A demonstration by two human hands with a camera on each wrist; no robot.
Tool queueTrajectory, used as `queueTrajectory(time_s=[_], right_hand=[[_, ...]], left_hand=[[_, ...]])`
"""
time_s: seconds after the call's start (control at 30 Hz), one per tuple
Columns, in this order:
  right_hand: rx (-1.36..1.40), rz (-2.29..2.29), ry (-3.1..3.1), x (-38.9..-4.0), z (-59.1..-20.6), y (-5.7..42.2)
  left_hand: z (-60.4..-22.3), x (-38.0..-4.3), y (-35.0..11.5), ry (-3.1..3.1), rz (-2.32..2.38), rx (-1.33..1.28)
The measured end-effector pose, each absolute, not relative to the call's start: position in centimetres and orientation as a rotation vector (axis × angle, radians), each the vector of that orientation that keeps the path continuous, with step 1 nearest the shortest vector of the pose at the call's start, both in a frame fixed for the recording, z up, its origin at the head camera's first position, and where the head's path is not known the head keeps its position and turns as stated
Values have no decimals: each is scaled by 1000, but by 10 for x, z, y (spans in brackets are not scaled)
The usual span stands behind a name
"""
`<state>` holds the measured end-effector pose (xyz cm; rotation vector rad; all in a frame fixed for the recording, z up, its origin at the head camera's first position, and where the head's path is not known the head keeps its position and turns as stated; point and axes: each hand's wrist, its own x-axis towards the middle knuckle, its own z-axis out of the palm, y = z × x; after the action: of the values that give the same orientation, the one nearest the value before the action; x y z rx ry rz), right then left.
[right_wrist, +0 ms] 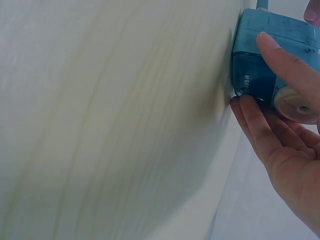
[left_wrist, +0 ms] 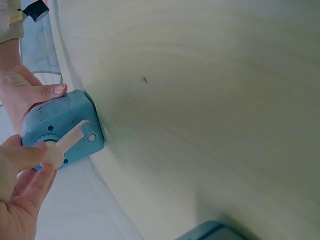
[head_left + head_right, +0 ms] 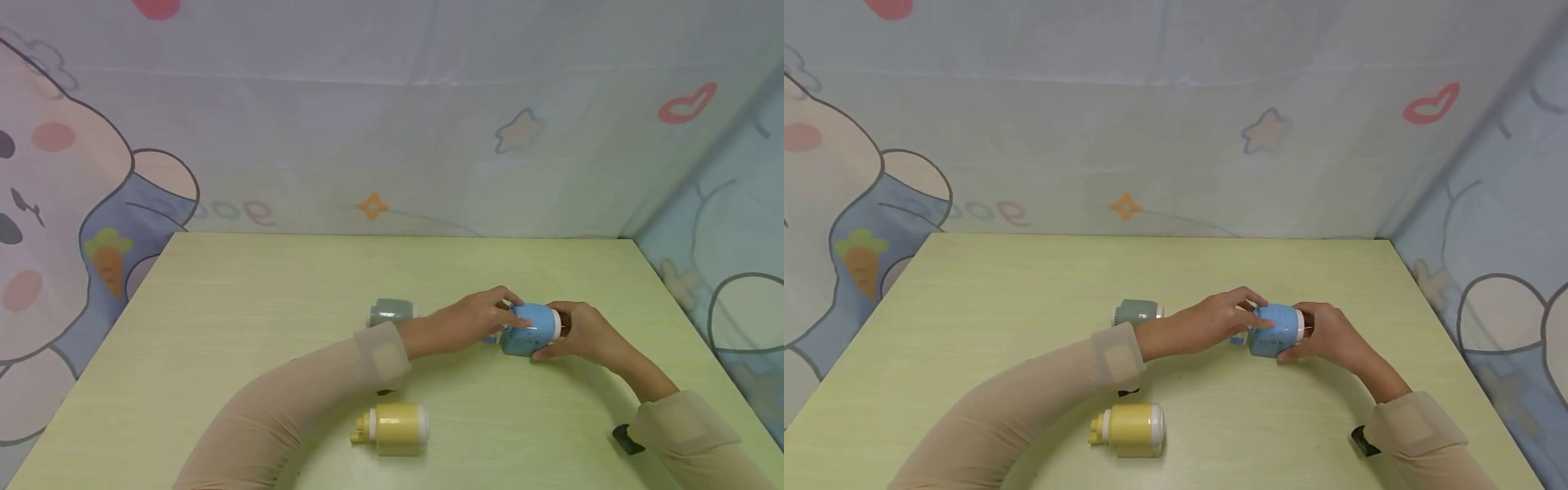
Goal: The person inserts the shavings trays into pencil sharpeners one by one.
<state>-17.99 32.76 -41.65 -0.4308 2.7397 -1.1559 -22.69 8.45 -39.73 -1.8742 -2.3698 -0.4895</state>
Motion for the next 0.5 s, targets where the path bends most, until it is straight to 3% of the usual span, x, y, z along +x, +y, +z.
queueTrajectory(time_s=[0.5], right_hand=[[-420,-1146,2745,-179,-419,328]], left_hand=[[-400,-228,85,-2354,-486,-1874]])
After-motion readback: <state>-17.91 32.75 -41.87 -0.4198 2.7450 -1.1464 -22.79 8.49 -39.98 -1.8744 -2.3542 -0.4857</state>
